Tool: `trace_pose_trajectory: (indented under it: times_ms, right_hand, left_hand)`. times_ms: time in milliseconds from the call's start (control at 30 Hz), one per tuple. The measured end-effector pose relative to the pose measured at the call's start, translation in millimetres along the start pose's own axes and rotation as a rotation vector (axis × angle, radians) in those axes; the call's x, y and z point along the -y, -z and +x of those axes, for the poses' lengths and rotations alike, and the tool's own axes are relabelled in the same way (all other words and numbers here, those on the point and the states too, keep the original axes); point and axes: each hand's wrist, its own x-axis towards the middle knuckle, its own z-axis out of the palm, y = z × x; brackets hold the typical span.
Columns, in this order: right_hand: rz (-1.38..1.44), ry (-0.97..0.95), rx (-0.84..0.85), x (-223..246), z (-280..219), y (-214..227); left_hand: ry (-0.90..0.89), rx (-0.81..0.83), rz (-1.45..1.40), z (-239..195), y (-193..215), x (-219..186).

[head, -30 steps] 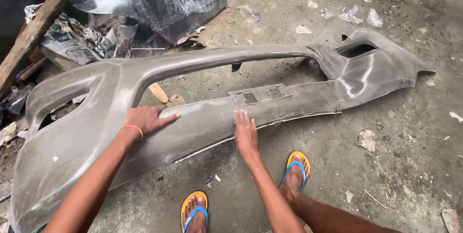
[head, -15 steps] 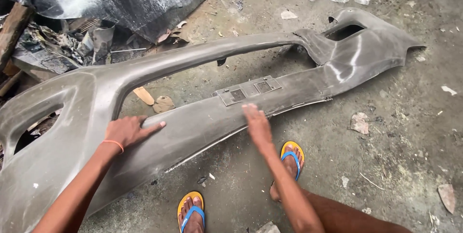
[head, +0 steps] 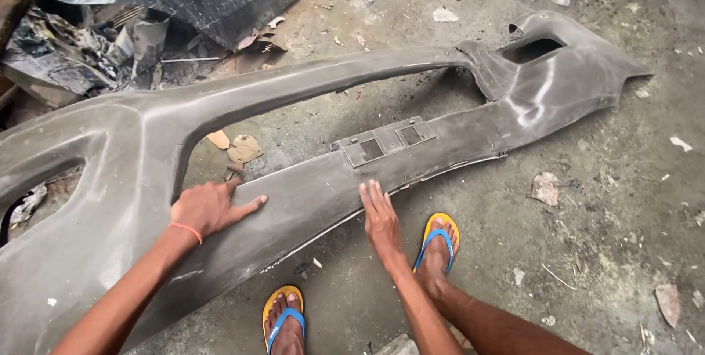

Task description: The person sits on the ground and sands a large, grey car bumper using a sanding block. They systematically rub the surface of the bumper, focusing on the edges and contours to smooth the material.

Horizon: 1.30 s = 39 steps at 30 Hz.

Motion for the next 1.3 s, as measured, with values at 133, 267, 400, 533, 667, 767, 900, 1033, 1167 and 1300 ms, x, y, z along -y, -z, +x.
trace_pose_trajectory:
  times_ms: [133,267,400,533,667,767,900,1033,1167,1300]
  right_hand:
    - [-0.175,-0.061,0.063,-52,28,9]
    - [-0.194,-0.271,0.146,-172,53,-36]
    - [-0.270,-0.322,0.175,-162,58,-40]
    - [-0.200,-0.185,0.127,-60,26,-47]
    - [-0.065,0.106,-0.097,58,-16,-40]
    - [0.061,0.340,-0.139,80,-27,-31]
    - [-0.096,0.268,-0.251,0,11,-30]
    - [0.194,-0.246,-0.152,-61,21,-10]
    - [0.283,-0.486,-0.157,-28,38,-33]
    - [0.403,-0.552,-0.159,87,27,-10]
  left_hand:
    - [-0.017,-0.030,0.014,-12,1,-4]
    - [-0.004,-0.039,0.040,-15,-8,-9]
    - [-0.056,-0.058,0.023,-17,-7,-12]
    - [-0.048,-0.081,0.027,-10,1,-12]
    - [-0.061,-0.083,0.024,18,3,-1]
    - [-0.052,-0.072,0.027,35,-2,10]
    - [-0.036,-0.064,-0.008,48,5,16]
    - [-0.018,-0.057,-0.043,55,4,19]
    - [-0.028,-0.039,-0.061,67,4,24]
    - [-0.005,-0.047,-0.038,78,0,32]
